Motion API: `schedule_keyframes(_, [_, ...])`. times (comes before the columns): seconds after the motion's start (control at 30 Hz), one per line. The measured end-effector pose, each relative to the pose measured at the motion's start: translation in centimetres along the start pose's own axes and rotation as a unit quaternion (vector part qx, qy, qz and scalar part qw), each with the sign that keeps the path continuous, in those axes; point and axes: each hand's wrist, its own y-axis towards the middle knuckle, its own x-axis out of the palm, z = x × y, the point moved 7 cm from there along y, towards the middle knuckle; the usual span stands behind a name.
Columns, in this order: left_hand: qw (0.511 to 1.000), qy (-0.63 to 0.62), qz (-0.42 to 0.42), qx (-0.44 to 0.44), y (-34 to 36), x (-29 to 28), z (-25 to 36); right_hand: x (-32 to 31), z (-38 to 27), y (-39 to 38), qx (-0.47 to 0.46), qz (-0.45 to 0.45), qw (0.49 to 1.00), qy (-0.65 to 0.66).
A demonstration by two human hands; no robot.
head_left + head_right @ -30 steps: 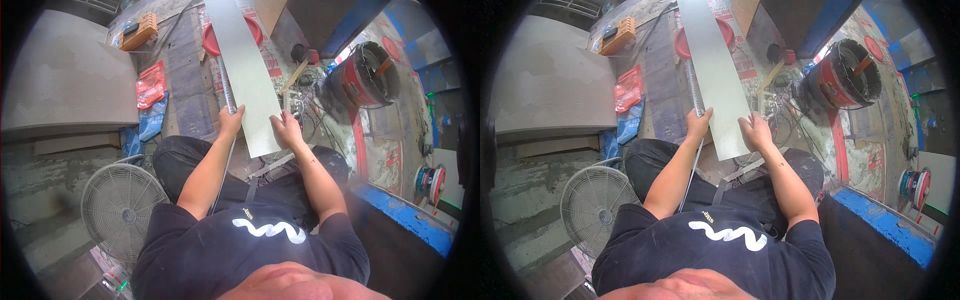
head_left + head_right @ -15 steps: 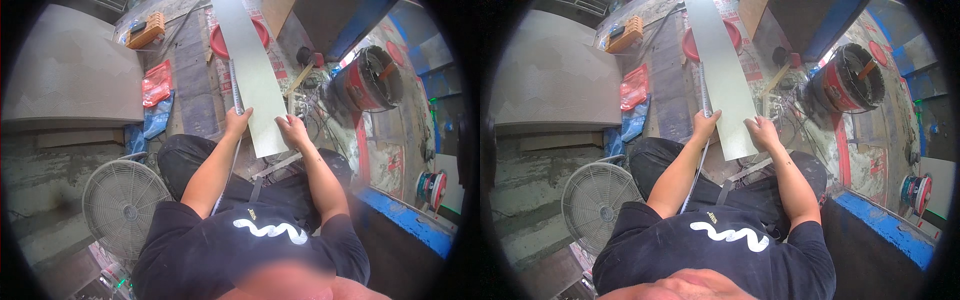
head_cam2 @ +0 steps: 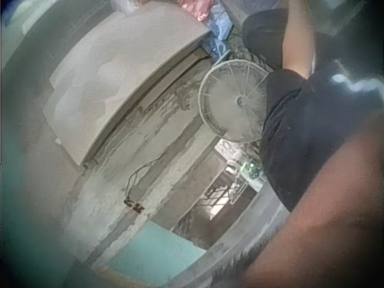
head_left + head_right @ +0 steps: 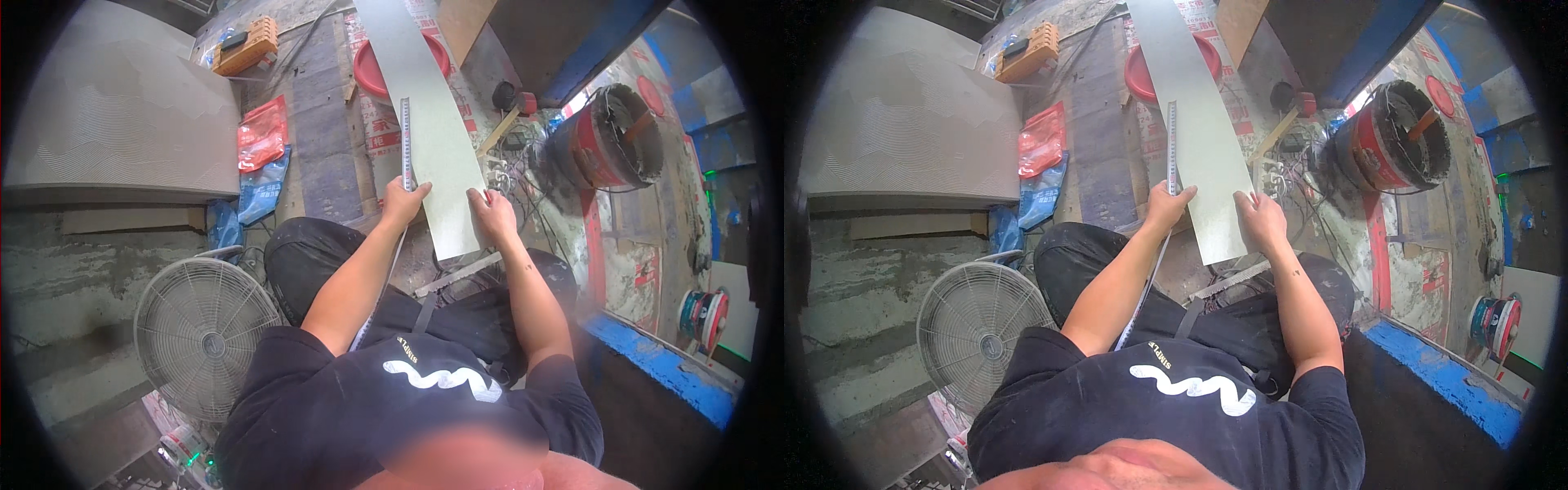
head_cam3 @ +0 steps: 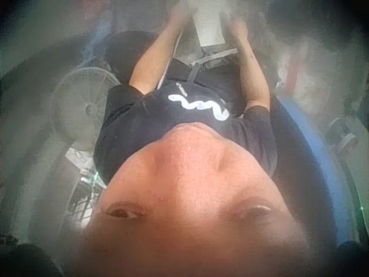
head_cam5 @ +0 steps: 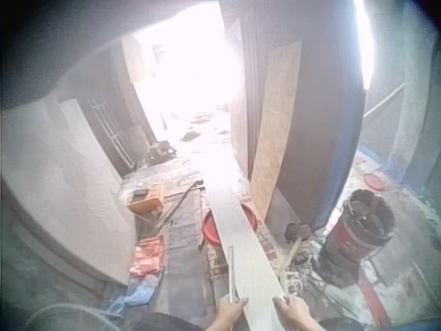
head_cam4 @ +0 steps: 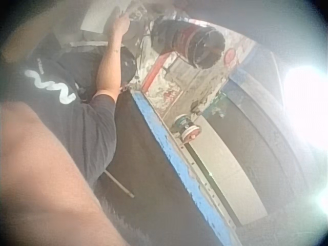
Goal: The person measures and marks a tile using a measuring tape, metal ruler, curved pipe, and pencil. They then cut the tile using a power saw, smooth the cut edge with a sanding block, and fit the tile into place on the ceiling corner by hand.
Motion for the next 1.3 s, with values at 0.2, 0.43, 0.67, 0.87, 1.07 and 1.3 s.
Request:
schedule_keyframes(0.2, [1.000, -0.016, 0.009, 0.021, 0.2, 0.2, 0.1, 0.3, 0.1, 0.4, -0.004, -0.029, 0.998, 0.060])
schedule_keyframes(0.43, [1.000, -0.023, 0.010, 0.019, 0.8, 0.3, -1.1, 0.1, -0.4, 0.5, -0.007, -0.036, 0.997, 0.060])
schedule_keyframes(0.67, [0.999, -0.029, 0.006, 0.031, 0.5, 0.6, -0.5, 0.7, 0.5, 0.7, 0.020, -0.081, 0.994, 0.064])
schedule_keyframes(0.87, [0.999, -0.033, 0.002, 0.022, 0.4, 0.4, -0.3, 0.7, 0.2, 0.7, 0.020, -0.081, 0.994, 0.070])
schedule_keyframes(1.07, [0.999, -0.032, -0.003, 0.016, 0.0, 0.4, 0.1, -0.4, -1.1, 0.1, 0.015, -0.085, 0.993, 0.077])
schedule_keyframes(1.3, [0.999, -0.032, 0.017, 0.034, 0.5, 0.3, -0.7, -0.8, -2.0, -0.3, 0.014, -0.083, 0.993, 0.080])
